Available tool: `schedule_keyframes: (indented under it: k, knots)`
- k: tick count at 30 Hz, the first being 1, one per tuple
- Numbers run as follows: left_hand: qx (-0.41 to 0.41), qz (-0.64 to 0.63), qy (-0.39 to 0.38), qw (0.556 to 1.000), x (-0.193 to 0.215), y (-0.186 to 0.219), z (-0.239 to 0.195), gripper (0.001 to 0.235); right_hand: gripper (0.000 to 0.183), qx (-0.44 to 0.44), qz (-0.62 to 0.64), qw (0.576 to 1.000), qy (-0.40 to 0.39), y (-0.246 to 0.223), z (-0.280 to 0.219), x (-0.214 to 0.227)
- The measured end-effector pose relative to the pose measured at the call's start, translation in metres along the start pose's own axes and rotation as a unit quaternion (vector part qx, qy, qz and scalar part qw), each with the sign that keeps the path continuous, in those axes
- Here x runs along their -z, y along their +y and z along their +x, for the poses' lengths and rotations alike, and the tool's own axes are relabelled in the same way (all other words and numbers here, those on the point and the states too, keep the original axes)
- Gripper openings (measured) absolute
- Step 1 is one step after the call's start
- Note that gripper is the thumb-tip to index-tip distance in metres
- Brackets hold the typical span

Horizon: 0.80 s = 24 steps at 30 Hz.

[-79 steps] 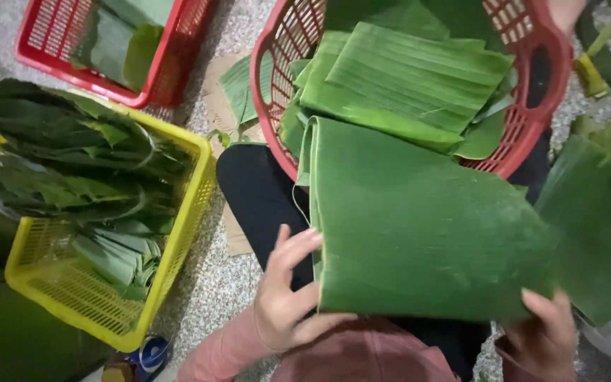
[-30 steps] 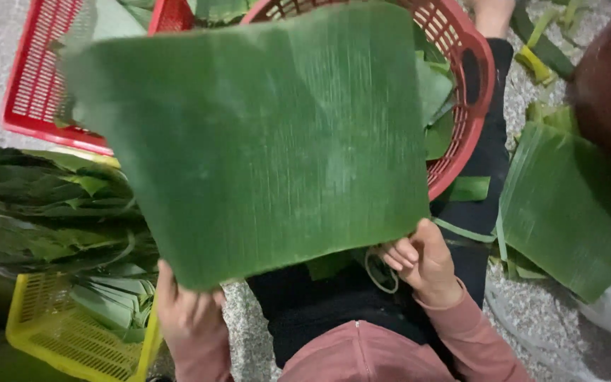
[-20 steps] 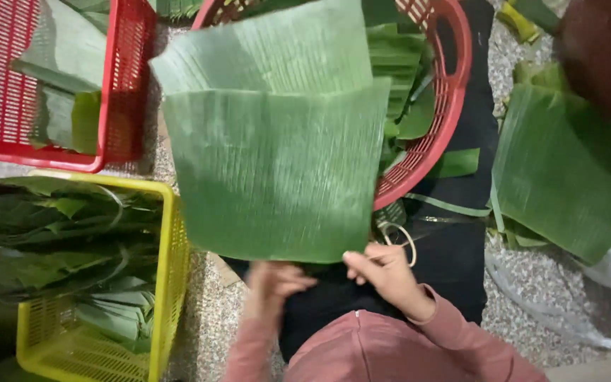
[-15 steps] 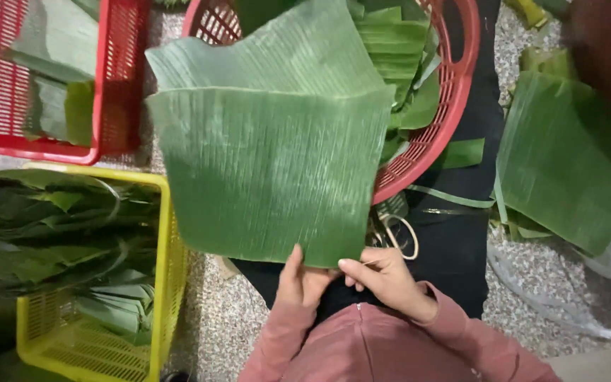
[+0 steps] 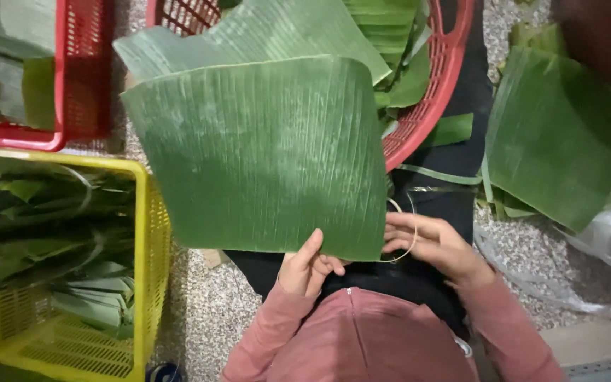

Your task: The person is sorting and trimming banana leaves using scissors and placing them into different plastic baskets.

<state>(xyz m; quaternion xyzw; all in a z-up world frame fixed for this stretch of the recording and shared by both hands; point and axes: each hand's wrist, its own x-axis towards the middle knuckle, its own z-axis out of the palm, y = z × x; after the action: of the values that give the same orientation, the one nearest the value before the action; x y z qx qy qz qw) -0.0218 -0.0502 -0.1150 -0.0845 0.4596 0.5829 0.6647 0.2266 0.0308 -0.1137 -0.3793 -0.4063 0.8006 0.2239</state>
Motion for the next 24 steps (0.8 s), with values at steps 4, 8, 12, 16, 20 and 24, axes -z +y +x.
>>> schedule_keyframes:
  k: [4, 8, 12, 16, 20, 24]
  knots:
    - [-0.019, 0.049, -0.035, 0.998, 0.024, -0.017, 0.002, 0.021, 0.069, 0.071, 0.217, 0.973, -0.017, 0.028, 0.025, -0.024]
    - [-0.084, 0.115, -0.042, 0.989, 0.015, -0.01, -0.003, 0.021, 0.02, 0.077, 0.006, 0.987, 0.144, -0.021, 0.032, -0.057]
    - [-0.131, 0.18, -0.077, 0.972, 0.015, 0.005, -0.013, 0.022, 0.015, 0.08, -0.048, 0.98, 0.176, -0.022, 0.027, -0.057]
    - [-0.055, 0.052, -0.074, 0.994, 0.03, 0.019, -0.01, 0.028, 0.012, 0.098, -0.111, 0.973, 0.177, -0.025, 0.026, -0.055]
    - [-0.375, 0.554, -0.096, 0.737, 0.007, 0.035, -0.03, 0.039, 0.01, 0.097, -0.127, 0.965, 0.206, -0.023, 0.028, -0.054]
    - [-0.12, 0.008, -0.021, 0.993, 0.011, 0.009, -0.02, 0.05, 0.011, 0.116, -0.181, 0.94, 0.264, -0.02, 0.032, -0.06]
